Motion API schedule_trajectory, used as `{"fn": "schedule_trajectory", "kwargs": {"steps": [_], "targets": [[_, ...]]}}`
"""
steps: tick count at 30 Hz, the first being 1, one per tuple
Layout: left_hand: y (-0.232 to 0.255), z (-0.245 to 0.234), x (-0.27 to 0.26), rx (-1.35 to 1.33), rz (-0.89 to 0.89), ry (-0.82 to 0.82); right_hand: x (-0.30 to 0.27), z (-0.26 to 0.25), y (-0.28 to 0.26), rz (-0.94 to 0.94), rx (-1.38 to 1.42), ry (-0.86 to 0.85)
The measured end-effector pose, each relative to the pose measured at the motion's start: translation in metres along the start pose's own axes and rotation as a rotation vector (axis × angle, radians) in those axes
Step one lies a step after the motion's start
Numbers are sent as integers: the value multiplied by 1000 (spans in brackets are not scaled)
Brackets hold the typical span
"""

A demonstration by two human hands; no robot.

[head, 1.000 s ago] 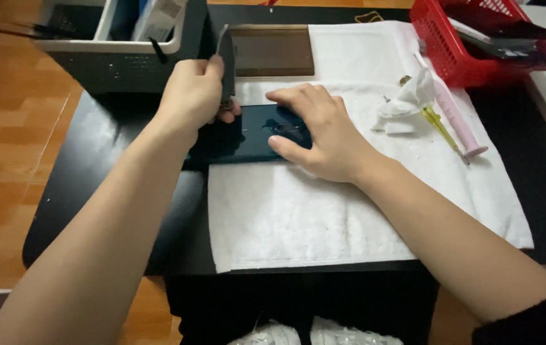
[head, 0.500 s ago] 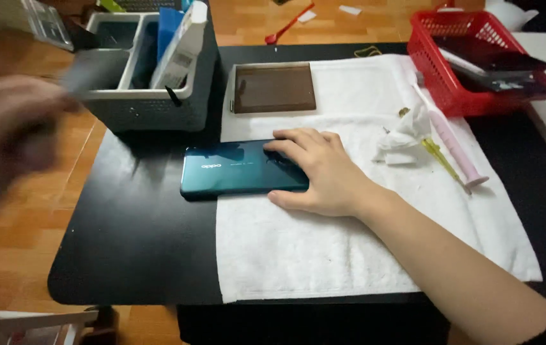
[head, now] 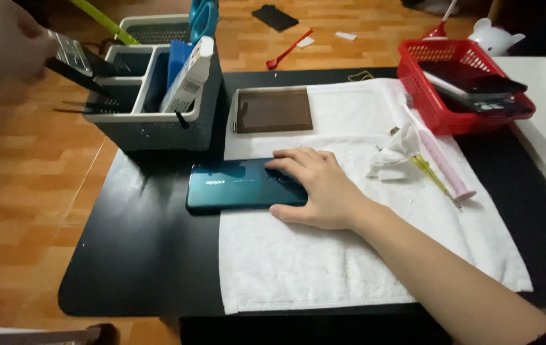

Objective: Disassembling a smartphone by prying off the back cover and manipulating internal components using a knife and a small tool.

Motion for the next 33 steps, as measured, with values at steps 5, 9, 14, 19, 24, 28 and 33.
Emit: {"fn": "schedule_trajectory", "kwargs": {"steps": [5, 9, 14, 19, 24, 28, 33], "targets": [[14, -2, 8, 248, -18, -29, -1, -1, -1, 10, 7, 2], [-1, 6, 21, 38, 7, 28, -2, -2, 2, 38, -3, -13], [47, -7, -14, 306, 20, 149, -1, 1, 3, 91, -6, -58], [83, 8, 8, 507, 36, 149, 2, -2, 2, -1, 34, -32], [81, 21, 17, 517, 1, 137, 25, 1, -11, 47, -32, -8], [85, 8, -37, 280, 118, 191, 61, 17, -28, -12, -114, -37], [159, -13, -131, -281, 389, 352, 94, 48, -38, 32, -162, -7]]}}
Point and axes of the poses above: each hand's wrist, its own x-axis towards the middle knuckle, its own z-axis out of the palm, y = z × x, the point moved 7 cm from there along x, towards the middle knuckle, and after that the axes turned 2 degrees about -y, right-handed, at the moved point
